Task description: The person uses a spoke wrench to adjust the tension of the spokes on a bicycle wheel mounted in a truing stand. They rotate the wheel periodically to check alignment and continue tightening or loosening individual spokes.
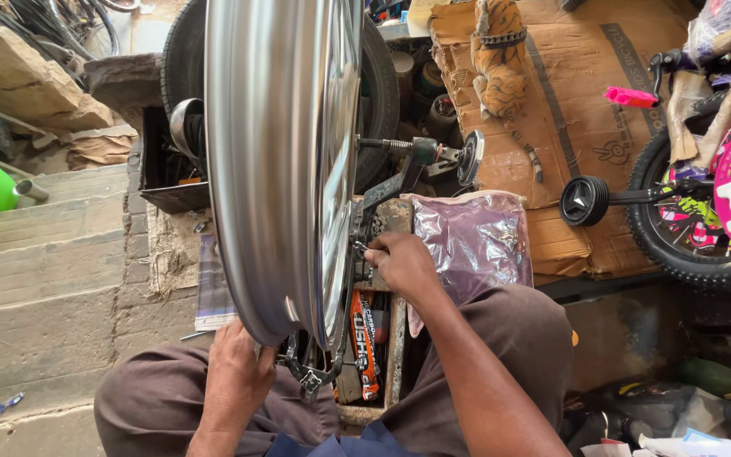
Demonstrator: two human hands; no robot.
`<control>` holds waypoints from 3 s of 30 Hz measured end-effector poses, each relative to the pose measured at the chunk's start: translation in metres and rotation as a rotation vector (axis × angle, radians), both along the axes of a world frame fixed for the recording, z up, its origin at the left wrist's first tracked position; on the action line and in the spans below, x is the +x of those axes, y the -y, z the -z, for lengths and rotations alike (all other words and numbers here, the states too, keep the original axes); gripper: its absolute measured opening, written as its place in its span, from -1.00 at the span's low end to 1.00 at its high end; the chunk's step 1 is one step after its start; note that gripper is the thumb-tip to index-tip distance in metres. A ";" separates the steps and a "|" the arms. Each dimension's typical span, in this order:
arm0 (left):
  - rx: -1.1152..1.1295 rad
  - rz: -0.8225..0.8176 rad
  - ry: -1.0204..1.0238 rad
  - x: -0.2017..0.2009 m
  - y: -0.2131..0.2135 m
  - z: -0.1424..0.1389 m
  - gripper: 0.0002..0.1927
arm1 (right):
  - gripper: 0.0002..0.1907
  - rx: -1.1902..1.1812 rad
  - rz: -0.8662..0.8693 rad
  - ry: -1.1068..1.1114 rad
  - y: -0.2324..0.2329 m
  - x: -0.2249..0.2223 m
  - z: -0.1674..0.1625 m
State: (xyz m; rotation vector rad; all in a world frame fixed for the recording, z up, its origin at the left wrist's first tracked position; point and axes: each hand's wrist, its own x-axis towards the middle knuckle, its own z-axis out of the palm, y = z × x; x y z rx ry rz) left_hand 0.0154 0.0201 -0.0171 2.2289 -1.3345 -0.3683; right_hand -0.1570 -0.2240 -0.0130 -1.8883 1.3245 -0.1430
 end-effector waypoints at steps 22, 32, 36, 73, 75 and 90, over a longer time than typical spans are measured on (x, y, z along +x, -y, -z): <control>-0.334 0.083 -0.263 -0.030 0.020 -0.065 -0.93 | -0.67 -0.048 -0.018 0.018 -0.004 0.001 0.002; -0.314 0.066 -0.185 -0.032 0.019 -0.067 -0.98 | -0.66 -0.076 -0.028 0.027 -0.004 0.002 -0.002; -0.300 0.027 -0.174 -0.034 0.019 -0.071 -0.95 | -0.67 -0.066 -0.017 0.020 -0.004 0.000 -0.002; -0.352 0.045 -0.155 -0.033 0.015 -0.074 -0.95 | -0.68 -0.095 -0.033 0.028 -0.007 0.004 0.000; -0.366 0.038 -0.156 -0.033 0.013 -0.071 -0.94 | -0.67 -0.100 -0.034 0.024 -0.007 0.004 0.000; -0.756 0.120 -0.122 -0.040 0.014 -0.100 -0.80 | -0.68 0.015 -0.011 -0.058 -0.007 0.008 -0.003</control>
